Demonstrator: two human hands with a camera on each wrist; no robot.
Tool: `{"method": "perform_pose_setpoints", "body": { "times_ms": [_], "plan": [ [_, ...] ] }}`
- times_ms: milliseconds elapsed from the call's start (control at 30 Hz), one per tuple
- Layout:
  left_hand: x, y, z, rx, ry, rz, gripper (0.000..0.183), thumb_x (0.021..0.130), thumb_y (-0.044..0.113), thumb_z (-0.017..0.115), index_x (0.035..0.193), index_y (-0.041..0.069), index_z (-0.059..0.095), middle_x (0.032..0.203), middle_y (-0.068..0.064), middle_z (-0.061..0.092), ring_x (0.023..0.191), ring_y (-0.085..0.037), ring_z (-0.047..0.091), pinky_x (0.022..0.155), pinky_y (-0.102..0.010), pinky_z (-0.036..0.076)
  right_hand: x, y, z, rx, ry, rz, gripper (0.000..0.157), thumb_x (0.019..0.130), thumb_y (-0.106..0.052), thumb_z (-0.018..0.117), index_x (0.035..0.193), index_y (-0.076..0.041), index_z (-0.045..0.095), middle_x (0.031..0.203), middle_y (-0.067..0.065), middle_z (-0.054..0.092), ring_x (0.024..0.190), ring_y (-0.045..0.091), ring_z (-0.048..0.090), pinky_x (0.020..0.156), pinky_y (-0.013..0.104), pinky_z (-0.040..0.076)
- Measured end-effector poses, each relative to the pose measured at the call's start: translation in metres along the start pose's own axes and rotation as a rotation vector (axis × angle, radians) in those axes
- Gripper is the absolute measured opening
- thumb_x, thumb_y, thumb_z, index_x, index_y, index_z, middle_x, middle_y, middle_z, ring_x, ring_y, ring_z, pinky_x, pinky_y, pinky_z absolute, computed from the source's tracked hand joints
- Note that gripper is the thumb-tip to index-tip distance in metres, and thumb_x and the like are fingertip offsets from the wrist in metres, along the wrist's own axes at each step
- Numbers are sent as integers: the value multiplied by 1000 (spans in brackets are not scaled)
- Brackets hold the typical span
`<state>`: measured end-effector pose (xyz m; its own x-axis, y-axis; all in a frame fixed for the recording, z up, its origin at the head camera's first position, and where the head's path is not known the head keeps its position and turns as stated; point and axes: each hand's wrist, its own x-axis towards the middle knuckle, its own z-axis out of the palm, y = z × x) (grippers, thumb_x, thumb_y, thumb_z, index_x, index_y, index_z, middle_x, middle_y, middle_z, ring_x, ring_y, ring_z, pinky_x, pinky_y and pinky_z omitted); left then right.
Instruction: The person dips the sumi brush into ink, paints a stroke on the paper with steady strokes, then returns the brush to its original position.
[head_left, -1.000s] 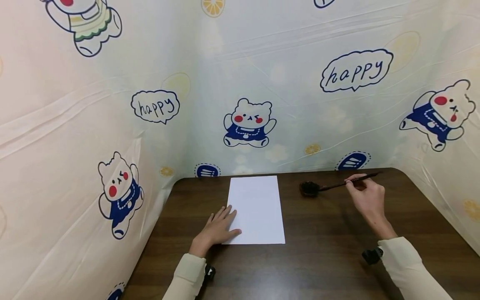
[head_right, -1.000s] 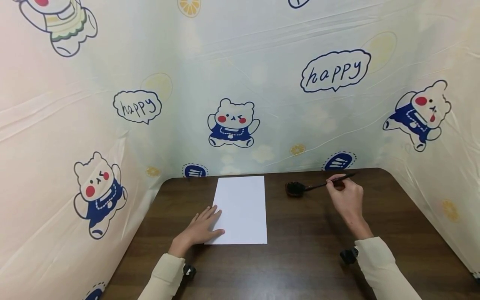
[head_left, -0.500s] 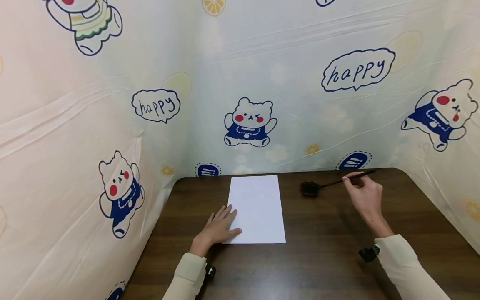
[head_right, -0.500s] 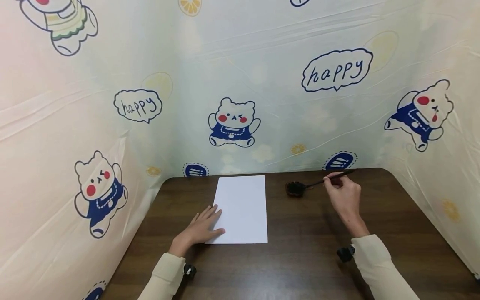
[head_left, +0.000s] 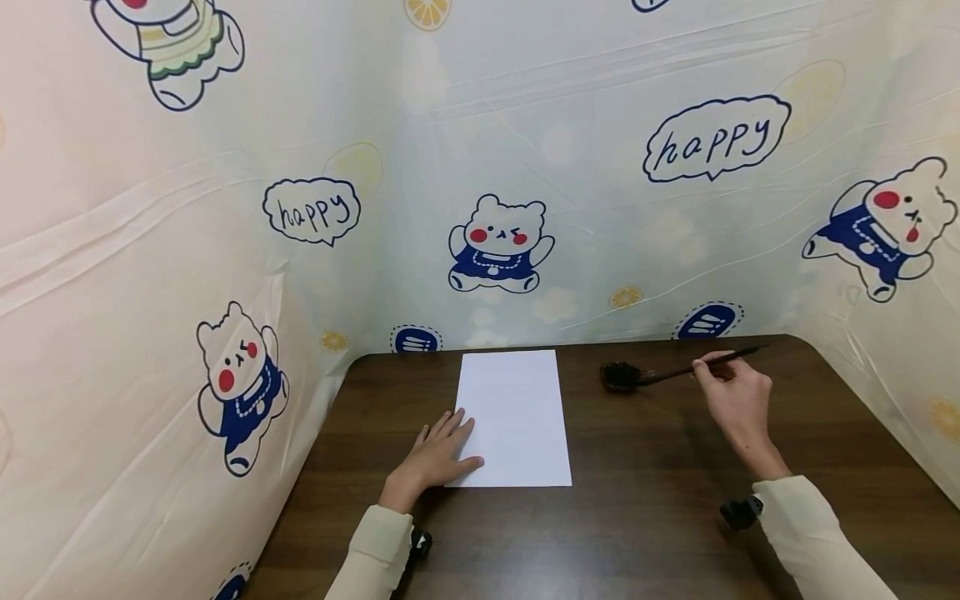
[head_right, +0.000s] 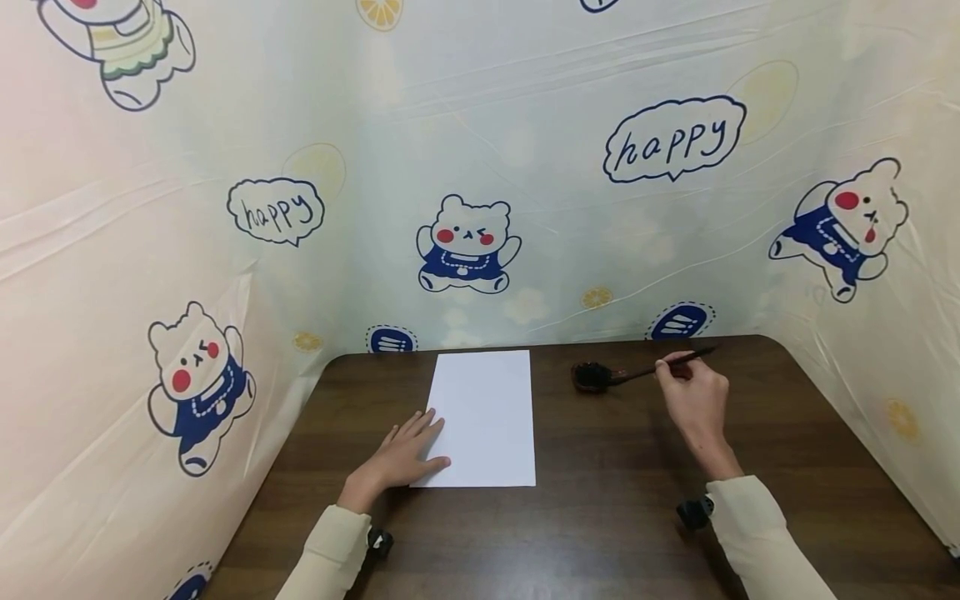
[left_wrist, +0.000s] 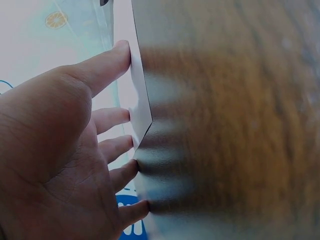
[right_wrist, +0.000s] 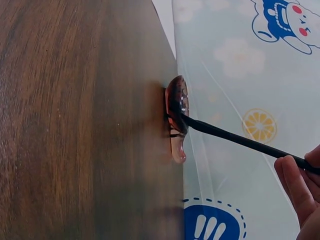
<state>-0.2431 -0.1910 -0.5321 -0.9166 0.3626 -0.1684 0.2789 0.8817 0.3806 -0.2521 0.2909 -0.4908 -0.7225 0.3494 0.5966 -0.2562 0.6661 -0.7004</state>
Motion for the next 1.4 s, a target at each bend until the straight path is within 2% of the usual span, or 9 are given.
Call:
{"method": "perform_pose_setpoints", "body": {
  "times_ms": [267, 600, 800, 867, 1033, 1100, 1167, 1333, 1400],
  "plan": [
    [0, -1, 1, 0, 0, -1, 81, 102, 53, 64, 167, 13, 37, 179, -13, 22, 166, -40, 15, 129, -72, 13, 1, 1, -3, -20, 8, 8, 10, 97, -9, 75, 94, 0, 77, 83, 21, 80, 68, -33, 48, 63, 2, 39],
    [0, -1, 0, -10, 2, 9, 82, 102, 52, 66, 166, 10, 38, 178, -16, 23, 165, -43, 16, 128, -74, 12, 0, -4, -10, 5, 34, 17, 11, 97, -11, 75, 92, -1, 78, 84, 21, 79, 67, -30, 51, 64, 2, 41],
    [3, -11, 7, -46, 28, 44, 88, 99, 65, 62, 167, 13, 38, 178, -16, 23, 164, -45, 16, 125, -78, 11, 3, -7, -11, 49, 57, 24, 11, 97, -12, 77, 95, -1, 79, 82, 19, 80, 68, -27, 56, 63, 2, 43],
    [1, -9, 5, -55, 23, 43, 88, 99, 64, 62, 166, 13, 38, 178, -16, 23, 165, -45, 15, 126, -77, 10, 4, -8, -10, 60, 59, 22, 12, 97, -12, 78, 96, -1, 79, 80, 13, 80, 68, -27, 57, 62, 3, 43],
    [-2, -4, 1, -45, 12, 38, 83, 102, 55, 64, 166, 9, 38, 178, -17, 23, 165, -45, 15, 126, -77, 10, 3, -7, -6, 78, 51, 33, 14, 97, -15, 79, 96, -1, 78, 74, -23, 72, 69, -26, 58, 62, 3, 43],
    [-1, -3, 1, -30, 7, 29, 81, 103, 53, 64, 166, 10, 37, 178, -17, 22, 165, -44, 15, 127, -76, 11, 2, -5, -3, 74, 42, 46, 15, 98, -17, 78, 96, -2, 78, 74, -30, 68, 69, -25, 57, 62, 4, 43],
    [-1, -1, 0, -14, -1, 16, 80, 102, 50, 65, 166, 10, 38, 178, -16, 22, 165, -43, 16, 128, -74, 12, 1, -4, -1, 64, 33, 59, 15, 98, -18, 78, 97, -3, 78, 74, -24, 72, 68, -25, 57, 62, 5, 43],
    [-1, 1, 0, 4, -3, 8, 80, 103, 52, 65, 166, 11, 38, 178, -14, 23, 166, -42, 17, 128, -74, 14, -3, -1, 1, 27, 13, 74, 18, 100, -20, 76, 96, -3, 77, 83, 14, 81, 68, -26, 55, 60, 8, 41],
    [-2, 0, 0, 5, -1, 8, 81, 102, 52, 65, 166, 11, 38, 178, -14, 23, 165, -42, 17, 128, -74, 14, -4, 0, 1, 18, 8, 78, 19, 100, -21, 75, 96, -2, 77, 85, 19, 81, 68, -27, 54, 59, 9, 41]
  ]
}}
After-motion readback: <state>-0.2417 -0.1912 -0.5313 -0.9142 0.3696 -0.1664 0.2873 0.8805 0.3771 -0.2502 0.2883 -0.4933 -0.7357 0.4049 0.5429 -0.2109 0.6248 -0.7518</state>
